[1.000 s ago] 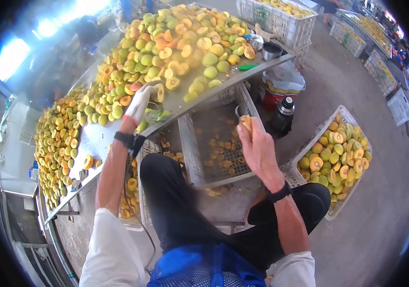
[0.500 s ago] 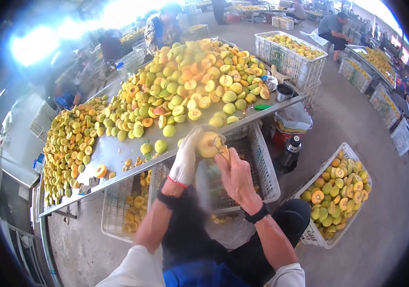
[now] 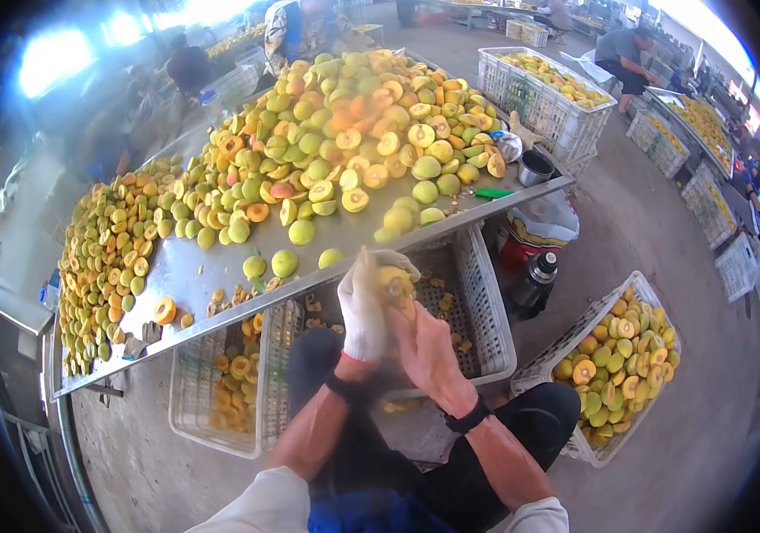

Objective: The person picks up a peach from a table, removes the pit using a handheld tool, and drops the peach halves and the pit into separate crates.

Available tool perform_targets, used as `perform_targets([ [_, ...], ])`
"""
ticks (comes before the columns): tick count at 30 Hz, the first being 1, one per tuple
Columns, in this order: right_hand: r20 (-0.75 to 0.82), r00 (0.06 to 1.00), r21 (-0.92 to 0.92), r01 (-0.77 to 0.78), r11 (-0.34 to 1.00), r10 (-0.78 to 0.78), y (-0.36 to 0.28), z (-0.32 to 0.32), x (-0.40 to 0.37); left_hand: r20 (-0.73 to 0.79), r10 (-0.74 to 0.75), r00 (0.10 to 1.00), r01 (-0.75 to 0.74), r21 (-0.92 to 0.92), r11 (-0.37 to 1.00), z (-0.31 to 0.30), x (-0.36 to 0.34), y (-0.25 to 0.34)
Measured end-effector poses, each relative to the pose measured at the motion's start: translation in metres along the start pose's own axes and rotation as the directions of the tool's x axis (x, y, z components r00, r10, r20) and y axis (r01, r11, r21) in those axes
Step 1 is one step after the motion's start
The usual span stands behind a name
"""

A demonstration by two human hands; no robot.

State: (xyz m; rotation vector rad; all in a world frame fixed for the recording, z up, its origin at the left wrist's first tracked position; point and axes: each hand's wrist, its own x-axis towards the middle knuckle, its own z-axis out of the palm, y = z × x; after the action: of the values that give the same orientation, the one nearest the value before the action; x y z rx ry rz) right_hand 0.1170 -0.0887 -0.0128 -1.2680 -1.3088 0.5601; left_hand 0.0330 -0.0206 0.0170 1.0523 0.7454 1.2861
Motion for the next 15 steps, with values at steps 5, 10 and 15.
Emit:
perform_targets([
  [5,0.111,0.988,-0.023,-0.107,0.994,0.109,-0.011,-0.002,-0.002,0.031,0.057,0.998,-0.057,-0.02,0.998,-0.008,0.002,-0.006],
  [10,0.392,0.782,0.022,-0.535,0.845,0.485,-0.017,-0.024,-0.005,0.106,-0.006,0.994,0.002,0.035,0.999,-0.007,-0.002,0.005],
  [15,0.305,0.904,0.06,-0.332,0.941,0.3,-0.006,-0.027,-0.02,0.222,-0.057,0.973,0.051,0.035,0.998,-0.008,-0.005,-0.002],
])
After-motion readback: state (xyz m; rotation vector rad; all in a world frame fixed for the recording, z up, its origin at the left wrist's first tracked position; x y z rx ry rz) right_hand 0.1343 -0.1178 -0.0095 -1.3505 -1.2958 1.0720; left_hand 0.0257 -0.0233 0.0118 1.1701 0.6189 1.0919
